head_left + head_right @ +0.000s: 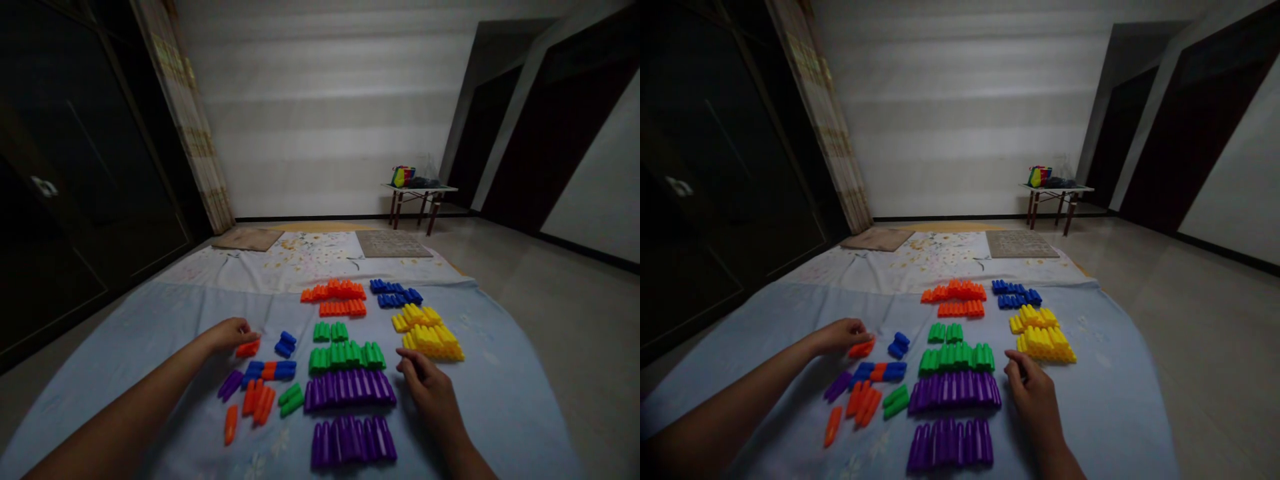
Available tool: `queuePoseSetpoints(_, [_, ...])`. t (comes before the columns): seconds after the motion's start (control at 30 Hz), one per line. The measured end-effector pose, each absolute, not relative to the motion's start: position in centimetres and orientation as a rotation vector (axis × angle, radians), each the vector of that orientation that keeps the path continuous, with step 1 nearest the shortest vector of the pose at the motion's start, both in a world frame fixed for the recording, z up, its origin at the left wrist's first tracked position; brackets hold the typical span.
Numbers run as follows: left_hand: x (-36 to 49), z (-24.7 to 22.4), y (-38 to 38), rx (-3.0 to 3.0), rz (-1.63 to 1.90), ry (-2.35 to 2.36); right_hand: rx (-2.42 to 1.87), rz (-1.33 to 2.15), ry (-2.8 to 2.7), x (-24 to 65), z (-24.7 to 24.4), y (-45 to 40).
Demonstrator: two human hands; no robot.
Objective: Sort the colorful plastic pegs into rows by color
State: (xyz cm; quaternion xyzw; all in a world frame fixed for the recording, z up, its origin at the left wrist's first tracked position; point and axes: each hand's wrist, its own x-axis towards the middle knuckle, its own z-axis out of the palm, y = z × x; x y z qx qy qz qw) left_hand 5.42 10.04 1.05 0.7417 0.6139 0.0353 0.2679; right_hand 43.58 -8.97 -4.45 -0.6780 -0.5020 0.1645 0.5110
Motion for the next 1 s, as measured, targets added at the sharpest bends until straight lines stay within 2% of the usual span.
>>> queuePoseSetpoints(0.43, [6.1,0.6,9.8,2.104,0.157,1.649,-1.618,0.363,-1.211,43.6,-4.3,-9.0])
queuePoseSetpoints(0.7, [5.7,1.2,10.3,2.057,0.028,1.517,-1.604,0.373,-1.221,43.5,-4.1,-9.0])
queuePoseSetpoints(0.9, [11.0,3.2,11.2,2.240,0.317,1.491,-1.583,0.359,-1.205,43.2,-3.9,-8.8])
queuePoseSetpoints(1.0, [15.7,3.5,11.1,2.335,0.319,1.430,-1.587,0.371,-1.197,43.2,-3.9,-8.8])
